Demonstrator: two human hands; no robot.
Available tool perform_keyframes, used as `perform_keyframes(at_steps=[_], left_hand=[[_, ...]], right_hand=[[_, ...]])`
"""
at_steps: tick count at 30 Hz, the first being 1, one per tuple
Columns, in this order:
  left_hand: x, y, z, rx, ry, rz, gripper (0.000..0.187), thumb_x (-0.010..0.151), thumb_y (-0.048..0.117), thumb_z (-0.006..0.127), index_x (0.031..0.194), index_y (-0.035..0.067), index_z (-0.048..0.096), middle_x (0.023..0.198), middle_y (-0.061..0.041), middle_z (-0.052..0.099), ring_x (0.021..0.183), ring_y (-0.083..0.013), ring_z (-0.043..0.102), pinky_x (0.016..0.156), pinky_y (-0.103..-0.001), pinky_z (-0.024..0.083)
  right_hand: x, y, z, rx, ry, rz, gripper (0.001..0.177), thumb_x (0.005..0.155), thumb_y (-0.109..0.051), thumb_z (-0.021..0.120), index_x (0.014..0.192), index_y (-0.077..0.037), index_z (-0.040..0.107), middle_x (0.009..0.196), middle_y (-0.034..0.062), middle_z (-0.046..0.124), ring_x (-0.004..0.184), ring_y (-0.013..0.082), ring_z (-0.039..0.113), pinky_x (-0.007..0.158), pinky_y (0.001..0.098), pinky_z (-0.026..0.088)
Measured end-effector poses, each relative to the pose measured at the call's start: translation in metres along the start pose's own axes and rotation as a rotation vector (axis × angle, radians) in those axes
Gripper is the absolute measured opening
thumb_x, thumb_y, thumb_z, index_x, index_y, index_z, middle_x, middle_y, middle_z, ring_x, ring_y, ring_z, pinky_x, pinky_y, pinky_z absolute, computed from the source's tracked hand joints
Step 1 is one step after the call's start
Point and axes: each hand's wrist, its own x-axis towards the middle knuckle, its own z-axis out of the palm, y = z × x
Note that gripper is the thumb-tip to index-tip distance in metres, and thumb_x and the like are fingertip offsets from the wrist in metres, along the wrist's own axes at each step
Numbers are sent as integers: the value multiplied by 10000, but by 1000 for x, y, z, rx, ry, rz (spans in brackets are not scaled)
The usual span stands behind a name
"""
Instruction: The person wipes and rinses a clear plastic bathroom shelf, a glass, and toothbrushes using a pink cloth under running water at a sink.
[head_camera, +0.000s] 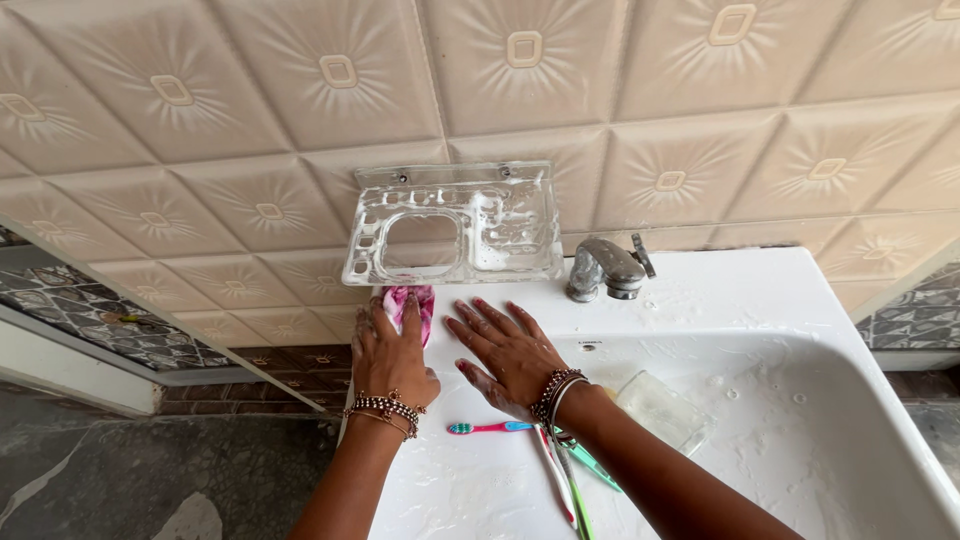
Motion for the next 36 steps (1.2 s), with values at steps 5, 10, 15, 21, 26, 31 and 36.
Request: perform_keyframes(at_steps=[5,10,15,21,26,31,36], left_hand=[[-4,19,13,-65,215,305,762,766,-16,733,1475,101,481,1533,-263,326,1402,-418,403,1136,-459,408],[-27,67,22,-878,78,151,400,785,94,779,1174,49,695,1275,-139,619,1164,-254,660,1013,-346,527],[-12,109,26,-1225,-276,97,295,932,207,631,1181,94,742,1103,-89,787,1013,-210,736,914,-320,555],[-7,125,33,-627,135,396,312,810,195,837,1111,123,798,1107,-108,698,1035,-331,606,924,-437,479],[-13,137,8,-767,104,502,256,773,137,825,1003,50,754,998,-120,733,979,-291,682,887,-402,550],[-14,164,5,-929,93,423,224,845,117,768,999,-7,663,945,-137,697,876,-315,668,780,-416,538],[-22,180,24,-1235,196,391,280,849,82,779,1009,-70,607,904,-149,602,798,-251,568,731,-366,520]], right_hand=[[-69,21,-30,348,154,123,233,938,-149,536,1107,-108,691,1162,54,732,1057,260,685,983,416,583],[-115,55,-78,436,631,578,400,949,-265,621,1268,-54,503,1049,127,528,774,205,545,666,347,535],[-74,136,-128,768,147,697,683,880,-331,720,1482,-137,463,1028,49,655,819,121,626,678,292,555],[-64,188,-137,816,-71,719,401,892,-199,744,1278,-90,727,954,-31,758,767,92,551,668,287,511],[-60,198,-118,533,33,362,482,822,-83,749,1300,-144,720,927,34,713,740,120,576,824,296,636],[-78,149,-104,184,418,444,575,811,-125,805,1360,-189,647,1251,107,585,1010,222,655,875,357,613],[-127,47,-46,1155,608,1058,657,918,-661,402,1425,-274,559,1541,34,508,1197,271,619,914,503,543]])
